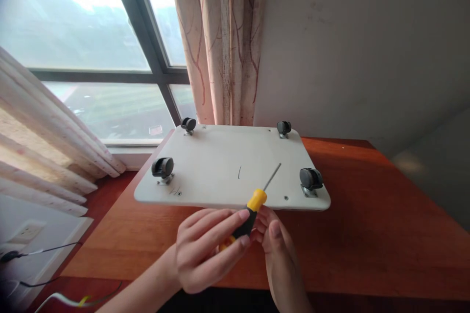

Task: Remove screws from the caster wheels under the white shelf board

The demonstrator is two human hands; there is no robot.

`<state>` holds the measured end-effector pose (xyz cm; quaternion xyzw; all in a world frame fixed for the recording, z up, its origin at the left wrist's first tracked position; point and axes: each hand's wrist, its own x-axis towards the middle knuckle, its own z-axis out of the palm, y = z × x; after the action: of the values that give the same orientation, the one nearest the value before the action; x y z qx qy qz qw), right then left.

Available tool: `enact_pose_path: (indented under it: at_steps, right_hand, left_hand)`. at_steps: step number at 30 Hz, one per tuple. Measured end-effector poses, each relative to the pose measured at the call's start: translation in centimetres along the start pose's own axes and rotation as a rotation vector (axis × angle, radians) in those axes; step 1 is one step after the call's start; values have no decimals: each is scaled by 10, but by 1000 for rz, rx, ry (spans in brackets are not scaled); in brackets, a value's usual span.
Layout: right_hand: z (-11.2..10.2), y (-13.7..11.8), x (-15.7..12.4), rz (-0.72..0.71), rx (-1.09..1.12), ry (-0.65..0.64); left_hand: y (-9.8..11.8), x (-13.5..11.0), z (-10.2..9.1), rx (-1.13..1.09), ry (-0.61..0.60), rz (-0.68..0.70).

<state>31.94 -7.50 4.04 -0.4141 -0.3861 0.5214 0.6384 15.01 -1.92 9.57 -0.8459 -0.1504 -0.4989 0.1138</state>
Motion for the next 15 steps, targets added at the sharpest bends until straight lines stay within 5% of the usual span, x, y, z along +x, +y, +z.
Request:
enact_pose_path:
  at_steps: [4, 8, 12, 15]
  right_hand:
    - [-9, 4, -24, 89, -32, 43]
    - [-22, 13, -45, 126, -48, 91]
    - [-39, 3, -50, 103, -142, 203]
    - [-59, -16, -47, 55, -214, 354]
  left_hand:
    - [30, -22, 9, -53, 55, -60]
    - [51, -33, 9, -111, -36, -73]
    - [48, -53, -1, -170, -128, -72]
    - [29, -76, -18, -102, -142, -205]
